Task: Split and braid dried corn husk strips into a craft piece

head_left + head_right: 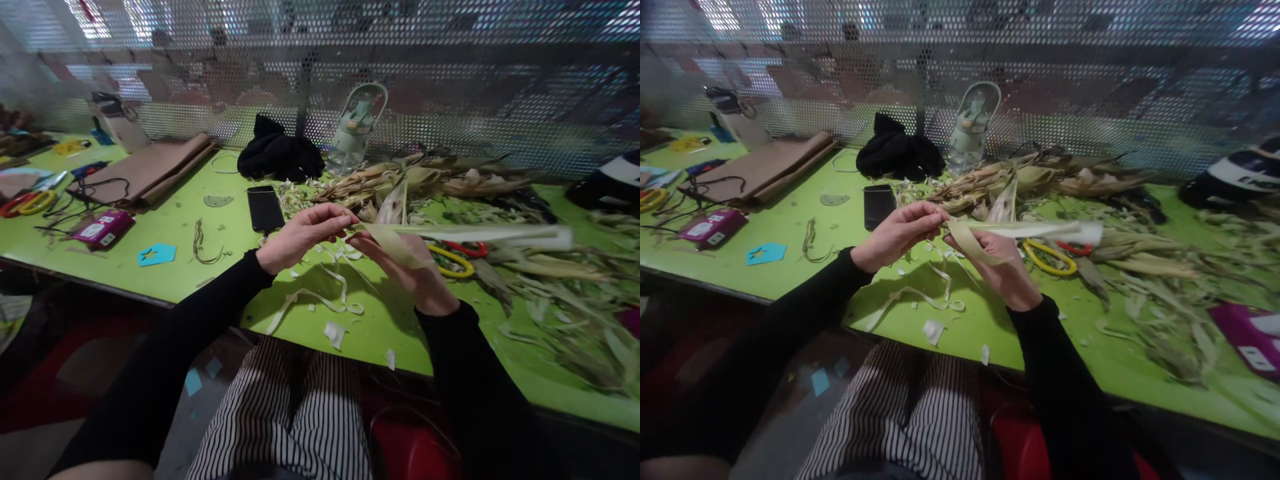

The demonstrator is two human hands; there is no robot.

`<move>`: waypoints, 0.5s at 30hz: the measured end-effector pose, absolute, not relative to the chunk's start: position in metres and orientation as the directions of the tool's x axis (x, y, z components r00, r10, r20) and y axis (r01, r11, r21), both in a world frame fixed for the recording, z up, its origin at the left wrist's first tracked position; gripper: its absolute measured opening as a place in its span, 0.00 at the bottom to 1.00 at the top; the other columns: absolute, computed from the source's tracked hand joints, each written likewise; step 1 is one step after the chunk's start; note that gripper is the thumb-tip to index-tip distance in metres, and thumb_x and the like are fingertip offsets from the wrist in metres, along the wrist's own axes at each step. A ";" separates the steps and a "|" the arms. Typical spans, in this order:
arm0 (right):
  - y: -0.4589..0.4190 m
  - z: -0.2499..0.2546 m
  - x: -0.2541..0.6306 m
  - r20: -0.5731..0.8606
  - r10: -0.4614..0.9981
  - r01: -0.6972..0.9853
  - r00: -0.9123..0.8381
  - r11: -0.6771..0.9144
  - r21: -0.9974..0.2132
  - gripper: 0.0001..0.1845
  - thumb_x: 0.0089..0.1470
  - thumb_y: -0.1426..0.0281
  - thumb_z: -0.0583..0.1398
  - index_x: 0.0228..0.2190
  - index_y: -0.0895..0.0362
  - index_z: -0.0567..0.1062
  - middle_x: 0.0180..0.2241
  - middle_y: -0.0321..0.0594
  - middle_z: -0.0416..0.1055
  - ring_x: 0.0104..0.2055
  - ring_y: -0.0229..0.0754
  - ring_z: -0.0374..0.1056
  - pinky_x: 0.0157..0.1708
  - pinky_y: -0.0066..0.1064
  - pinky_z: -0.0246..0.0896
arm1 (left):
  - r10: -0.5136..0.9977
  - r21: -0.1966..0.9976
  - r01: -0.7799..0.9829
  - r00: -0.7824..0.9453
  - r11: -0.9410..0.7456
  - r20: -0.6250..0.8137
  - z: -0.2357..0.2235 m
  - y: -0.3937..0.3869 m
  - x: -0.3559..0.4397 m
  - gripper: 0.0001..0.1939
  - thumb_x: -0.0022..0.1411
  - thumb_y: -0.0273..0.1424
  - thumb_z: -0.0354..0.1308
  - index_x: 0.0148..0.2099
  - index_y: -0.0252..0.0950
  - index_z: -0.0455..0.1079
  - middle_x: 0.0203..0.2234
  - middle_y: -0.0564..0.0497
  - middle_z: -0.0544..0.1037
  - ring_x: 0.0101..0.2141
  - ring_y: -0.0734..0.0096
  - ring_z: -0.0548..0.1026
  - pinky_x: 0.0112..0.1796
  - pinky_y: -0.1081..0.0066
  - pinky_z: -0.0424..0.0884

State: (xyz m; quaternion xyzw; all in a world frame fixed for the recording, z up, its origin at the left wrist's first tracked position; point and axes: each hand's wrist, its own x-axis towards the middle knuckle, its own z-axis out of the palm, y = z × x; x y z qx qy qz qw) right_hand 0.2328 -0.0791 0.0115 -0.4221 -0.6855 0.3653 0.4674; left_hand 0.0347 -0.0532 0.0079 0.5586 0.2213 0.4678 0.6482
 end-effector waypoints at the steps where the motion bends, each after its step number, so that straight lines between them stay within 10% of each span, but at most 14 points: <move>1: -0.079 0.012 0.234 0.322 0.921 0.236 -0.220 0.370 -0.898 0.16 0.49 0.53 0.69 0.31 0.53 0.80 0.30 0.38 0.76 0.37 0.45 0.72 0.40 0.39 0.70 | 0.834 0.920 -0.379 0.472 -0.099 0.284 0.007 -0.053 0.035 0.16 0.58 0.42 0.68 0.38 0.35 0.74 0.37 0.53 0.77 0.32 0.81 0.70 0.37 0.75 0.66; 15: -0.087 0.021 0.228 0.396 0.896 0.359 -0.199 0.443 -0.821 0.17 0.59 0.60 0.62 0.23 0.54 0.67 0.22 0.31 0.59 0.23 0.34 0.52 0.25 0.31 0.49 | 0.603 0.661 0.102 0.530 -0.744 0.596 0.012 -0.051 0.028 0.11 0.66 0.38 0.62 0.38 0.37 0.79 0.37 0.47 0.79 0.42 0.68 0.75 0.50 0.63 0.67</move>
